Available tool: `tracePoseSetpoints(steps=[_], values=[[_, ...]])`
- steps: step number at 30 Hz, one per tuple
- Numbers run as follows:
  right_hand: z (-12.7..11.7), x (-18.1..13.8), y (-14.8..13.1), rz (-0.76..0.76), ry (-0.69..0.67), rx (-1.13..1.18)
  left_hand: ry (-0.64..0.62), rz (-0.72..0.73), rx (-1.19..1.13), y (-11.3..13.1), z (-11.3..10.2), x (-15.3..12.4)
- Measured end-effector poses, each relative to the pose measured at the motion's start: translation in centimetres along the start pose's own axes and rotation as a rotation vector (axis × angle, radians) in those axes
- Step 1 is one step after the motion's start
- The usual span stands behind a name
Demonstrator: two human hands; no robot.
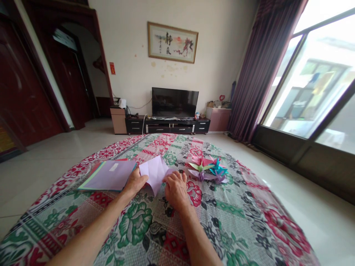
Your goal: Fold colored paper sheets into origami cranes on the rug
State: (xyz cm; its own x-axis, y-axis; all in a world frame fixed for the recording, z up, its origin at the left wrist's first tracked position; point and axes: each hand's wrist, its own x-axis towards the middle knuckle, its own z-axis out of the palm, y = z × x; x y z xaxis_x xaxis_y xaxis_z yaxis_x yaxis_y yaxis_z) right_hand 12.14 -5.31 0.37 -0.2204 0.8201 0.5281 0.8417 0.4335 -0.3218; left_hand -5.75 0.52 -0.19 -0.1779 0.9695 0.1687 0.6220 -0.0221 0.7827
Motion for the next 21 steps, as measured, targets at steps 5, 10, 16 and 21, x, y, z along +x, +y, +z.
tracePoseSetpoints(steps=[5,10,16,21], values=[[-0.2,-0.1,-1.5,-0.026,-0.049,0.021,0.004,-0.002,-0.008,0.0,0.1,-0.1],[0.1,-0.3,-2.6,0.007,-0.059,-0.034,-0.004,-0.027,0.011,-0.1,0.3,-0.2],[1.0,-0.2,-2.5,0.001,-0.111,-0.119,0.002,0.061,-0.037,0.2,0.0,-0.3],[1.1,-0.1,-1.1,0.069,-0.07,-0.124,0.044,0.082,0.07,1.1,-1.9,-0.3]])
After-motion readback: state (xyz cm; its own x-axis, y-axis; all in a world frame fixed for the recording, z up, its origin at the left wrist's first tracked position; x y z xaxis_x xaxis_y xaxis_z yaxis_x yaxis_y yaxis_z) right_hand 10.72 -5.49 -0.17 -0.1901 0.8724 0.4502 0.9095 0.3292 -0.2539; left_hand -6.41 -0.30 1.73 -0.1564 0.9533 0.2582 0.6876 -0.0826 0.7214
